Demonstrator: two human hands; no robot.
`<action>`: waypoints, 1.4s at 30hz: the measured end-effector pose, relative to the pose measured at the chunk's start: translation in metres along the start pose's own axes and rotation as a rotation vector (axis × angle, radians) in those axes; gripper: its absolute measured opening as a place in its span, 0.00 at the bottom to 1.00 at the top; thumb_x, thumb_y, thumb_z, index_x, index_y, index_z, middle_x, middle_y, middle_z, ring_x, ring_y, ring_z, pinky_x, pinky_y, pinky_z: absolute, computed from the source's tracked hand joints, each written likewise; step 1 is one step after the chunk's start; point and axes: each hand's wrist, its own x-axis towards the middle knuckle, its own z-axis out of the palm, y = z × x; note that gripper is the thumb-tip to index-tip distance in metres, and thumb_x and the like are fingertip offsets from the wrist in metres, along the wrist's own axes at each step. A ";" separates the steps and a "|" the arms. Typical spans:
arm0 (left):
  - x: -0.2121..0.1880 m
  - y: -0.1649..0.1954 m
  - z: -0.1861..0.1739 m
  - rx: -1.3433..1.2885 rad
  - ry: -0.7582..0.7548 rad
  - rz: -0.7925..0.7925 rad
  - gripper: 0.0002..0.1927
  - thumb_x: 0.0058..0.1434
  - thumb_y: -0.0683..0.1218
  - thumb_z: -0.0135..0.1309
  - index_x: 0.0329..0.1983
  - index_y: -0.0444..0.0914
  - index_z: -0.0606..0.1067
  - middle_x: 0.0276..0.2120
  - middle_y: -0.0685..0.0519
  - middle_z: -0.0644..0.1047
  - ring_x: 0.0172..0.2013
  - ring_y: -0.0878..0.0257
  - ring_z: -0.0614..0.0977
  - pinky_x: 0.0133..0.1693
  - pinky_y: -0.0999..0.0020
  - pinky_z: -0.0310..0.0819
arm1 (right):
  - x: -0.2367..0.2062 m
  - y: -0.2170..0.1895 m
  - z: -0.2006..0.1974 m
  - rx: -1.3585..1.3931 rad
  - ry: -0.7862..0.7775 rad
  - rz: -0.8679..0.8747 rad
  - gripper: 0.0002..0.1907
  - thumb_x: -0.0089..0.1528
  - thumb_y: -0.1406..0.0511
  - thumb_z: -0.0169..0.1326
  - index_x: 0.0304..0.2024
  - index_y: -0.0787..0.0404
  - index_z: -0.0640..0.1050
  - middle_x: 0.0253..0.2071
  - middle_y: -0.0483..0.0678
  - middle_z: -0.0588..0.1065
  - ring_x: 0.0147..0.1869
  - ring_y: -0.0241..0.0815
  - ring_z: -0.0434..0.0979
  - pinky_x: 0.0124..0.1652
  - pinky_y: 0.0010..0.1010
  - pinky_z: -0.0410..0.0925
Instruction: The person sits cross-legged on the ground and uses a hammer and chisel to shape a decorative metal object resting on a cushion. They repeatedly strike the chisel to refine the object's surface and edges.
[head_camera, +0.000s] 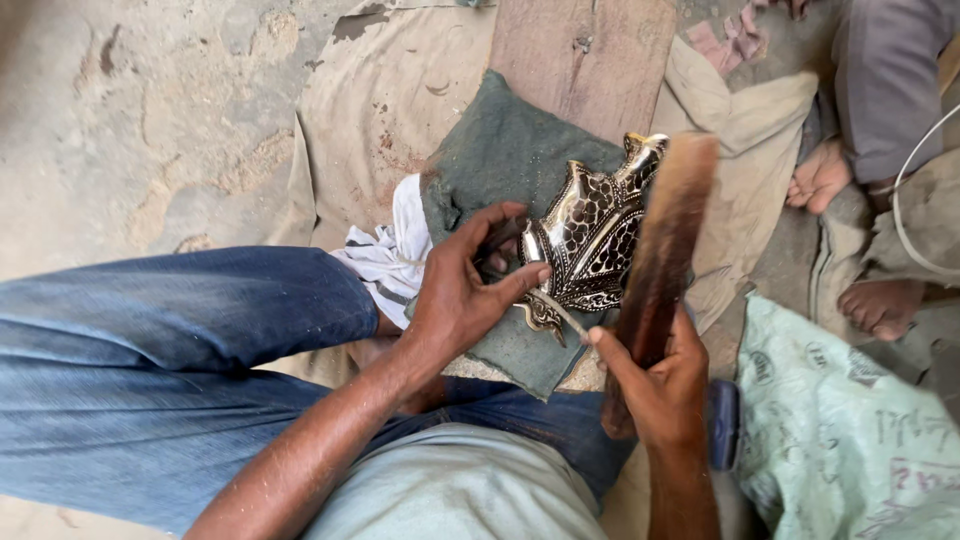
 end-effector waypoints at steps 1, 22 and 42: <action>-0.004 0.001 0.002 0.005 0.010 0.045 0.35 0.55 0.46 0.72 0.64 0.36 0.71 0.47 0.52 0.83 0.46 0.67 0.80 0.46 0.73 0.76 | -0.006 0.001 -0.006 -0.074 0.002 0.010 0.17 0.58 0.72 0.65 0.48 0.65 0.75 0.34 0.47 0.79 0.34 0.35 0.79 0.33 0.26 0.72; -0.005 -0.001 0.012 0.084 -0.062 0.049 0.27 0.62 0.46 0.66 0.60 0.39 0.68 0.44 0.53 0.82 0.43 0.69 0.81 0.42 0.72 0.79 | 0.039 0.129 -0.060 0.193 0.355 -0.106 0.12 0.65 0.73 0.64 0.48 0.63 0.74 0.40 0.49 0.78 0.38 0.39 0.80 0.42 0.30 0.77; 0.039 0.035 -0.031 -0.040 -0.301 0.198 0.19 0.67 0.44 0.61 0.59 0.36 0.74 0.42 0.53 0.84 0.42 0.70 0.86 0.43 0.74 0.87 | 0.005 -0.024 -0.065 0.590 -0.265 0.133 0.28 0.58 0.80 0.57 0.58 0.60 0.69 0.36 0.52 0.78 0.41 0.41 0.81 0.41 0.37 0.79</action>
